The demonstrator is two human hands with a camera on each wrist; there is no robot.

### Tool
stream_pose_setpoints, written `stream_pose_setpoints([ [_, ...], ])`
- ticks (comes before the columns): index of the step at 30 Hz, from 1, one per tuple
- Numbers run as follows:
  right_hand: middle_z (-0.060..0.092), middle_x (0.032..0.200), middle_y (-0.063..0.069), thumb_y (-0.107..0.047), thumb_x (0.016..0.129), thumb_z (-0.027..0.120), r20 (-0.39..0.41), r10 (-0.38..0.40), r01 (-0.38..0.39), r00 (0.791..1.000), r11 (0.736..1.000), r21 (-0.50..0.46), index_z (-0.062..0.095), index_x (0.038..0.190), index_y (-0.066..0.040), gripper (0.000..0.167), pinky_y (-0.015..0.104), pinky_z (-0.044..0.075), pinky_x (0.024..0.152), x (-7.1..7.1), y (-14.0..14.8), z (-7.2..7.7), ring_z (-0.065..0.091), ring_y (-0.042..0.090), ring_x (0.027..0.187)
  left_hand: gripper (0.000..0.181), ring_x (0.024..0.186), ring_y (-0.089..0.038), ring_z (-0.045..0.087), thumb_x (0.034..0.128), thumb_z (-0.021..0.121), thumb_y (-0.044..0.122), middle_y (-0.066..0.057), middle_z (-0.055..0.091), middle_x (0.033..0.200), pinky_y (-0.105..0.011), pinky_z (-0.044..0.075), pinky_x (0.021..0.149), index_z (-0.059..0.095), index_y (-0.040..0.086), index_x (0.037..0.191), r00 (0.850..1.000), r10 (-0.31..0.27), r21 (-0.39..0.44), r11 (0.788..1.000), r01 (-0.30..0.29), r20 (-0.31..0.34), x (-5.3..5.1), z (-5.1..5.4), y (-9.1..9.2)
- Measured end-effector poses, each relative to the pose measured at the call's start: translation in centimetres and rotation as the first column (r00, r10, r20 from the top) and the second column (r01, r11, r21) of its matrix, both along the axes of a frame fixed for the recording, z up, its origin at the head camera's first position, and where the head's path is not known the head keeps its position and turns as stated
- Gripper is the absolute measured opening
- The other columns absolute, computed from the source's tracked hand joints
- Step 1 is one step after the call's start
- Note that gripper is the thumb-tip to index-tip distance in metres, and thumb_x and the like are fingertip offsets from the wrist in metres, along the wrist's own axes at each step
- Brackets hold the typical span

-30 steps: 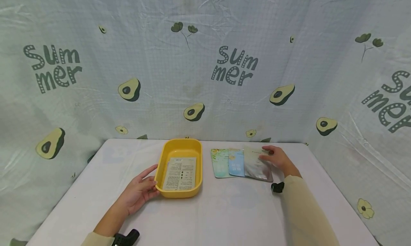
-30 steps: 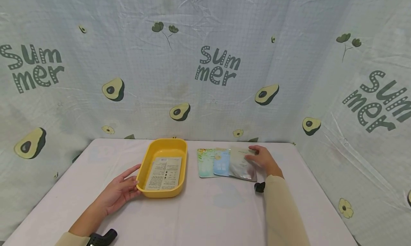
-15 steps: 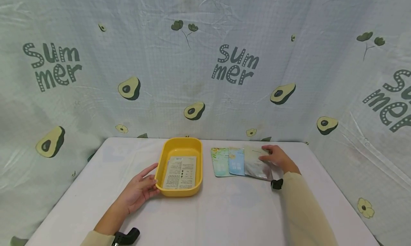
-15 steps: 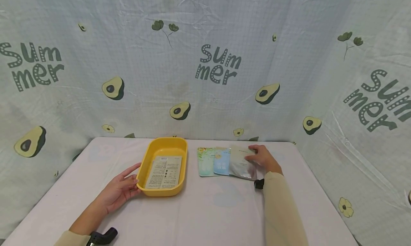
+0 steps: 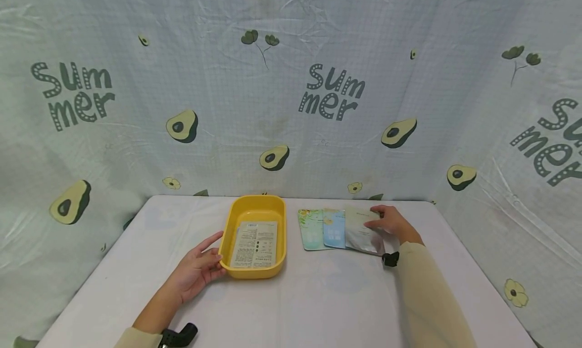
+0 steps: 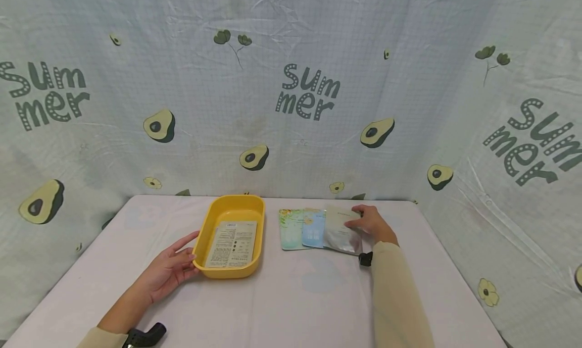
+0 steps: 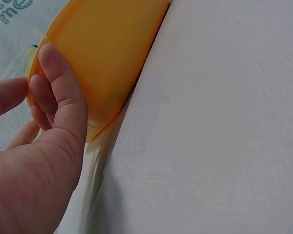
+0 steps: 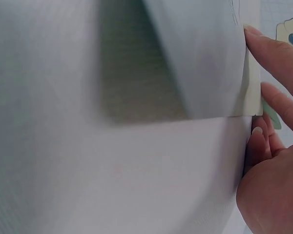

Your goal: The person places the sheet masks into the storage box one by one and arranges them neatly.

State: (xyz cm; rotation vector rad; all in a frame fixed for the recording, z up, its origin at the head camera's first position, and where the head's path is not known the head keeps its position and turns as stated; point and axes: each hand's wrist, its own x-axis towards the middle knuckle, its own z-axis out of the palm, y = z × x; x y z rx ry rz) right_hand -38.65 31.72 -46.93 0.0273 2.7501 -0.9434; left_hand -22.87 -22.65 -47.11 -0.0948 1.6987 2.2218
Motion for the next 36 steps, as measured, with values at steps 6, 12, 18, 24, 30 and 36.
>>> stream_pose_setpoints([
  [6,0.04,0.153,0.031,-0.035,0.087,0.082,0.004,-0.009,0.009,1.0,1.0,-0.015,0.044,0.151,0.0,0.082,0.063,0.029,0.12,0.4,-0.38,0.43,0.04,0.044,0.137,0.074,0.089,-0.014,0.063,0.1025,0.054,0.005,-0.002,0.061,0.118,-0.028,0.06,0.085,0.018,0.021,0.165,1.0,-0.01,0.012,1.0,0.01,-0.008,0.06,0.05,-0.1],
  [12,0.043,0.147,0.03,-0.03,0.088,0.081,-0.003,-0.008,0.008,1.0,0.999,-0.035,0.044,0.147,0.001,0.076,0.06,0.033,0.117,0.6,-0.59,0.78,0.043,0.042,0.129,0.075,0.089,-0.014,0.063,0.1024,0.054,0.005,-0.002,0.061,0.118,-0.028,0.06,0.086,0.017,0.021,0.165,1.0,-0.014,0.013,1.0,0.015,-0.007,0.04,0.01,-0.1],
  [18,0.045,0.143,0.03,-0.032,0.087,0.082,0.001,-0.03,0.03,1.0,0.999,-0.02,0.045,0.144,-0.003,0.074,0.06,0.037,0.114,0.6,-0.62,0.67,0.045,0.042,0.124,0.074,0.089,-0.016,0.063,0.1018,0.054,0.004,-0.003,0.06,0.118,-0.029,0.06,0.086,0.02,0.022,0.165,1.0,0.002,0.004,1.0,-0.002,0.013,-0.05,-0.08,0.02],
  [24,0.043,0.146,0.031,-0.032,0.087,0.082,-0.009,-0.033,0.033,0.999,0.999,-0.038,0.043,0.144,-0.004,0.074,0.061,0.035,0.115,0.74,-0.62,0.51,0.044,0.043,0.128,0.073,0.088,-0.016,0.064,0.102,0.053,0.003,-0.003,0.06,0.117,-0.029,0.06,0.085,0.02,0.022,0.165,1.0,0.004,0.014,1.0,-0.005,0.015,-0.04,-0.06,0.1],
  [30,0.038,0.15,0.034,-0.03,0.087,0.082,-0.016,0.005,-0.006,1.0,0.999,-0.044,0.038,0.152,-0.003,0.083,0.063,0.031,0.118,0.69,-0.57,0.43,0.04,0.046,0.136,0.074,0.088,-0.015,0.064,0.102,0.053,0.003,-0.002,0.061,0.116,-0.028,0.06,0.085,0.018,0.02,0.165,1.0,-0.003,0.024,1.0,0.003,-0.004,0.08,0.05,0.02],
  [36,0.041,0.15,0.032,-0.03,0.086,0.083,-0.034,0.027,-0.028,0.999,0.999,-0.035,0.038,0.154,-0.001,0.086,0.062,0.031,0.118,0.55,-0.41,0.12,0.042,0.044,0.134,0.074,0.087,-0.015,0.063,0.1018,0.054,0.003,-0.002,0.06,0.115,-0.028,0.06,0.085,0.019,0.021,0.165,1.0,0.0,0.027,1.0,0.0,-0.001,0.12,0.04,0.1],
])
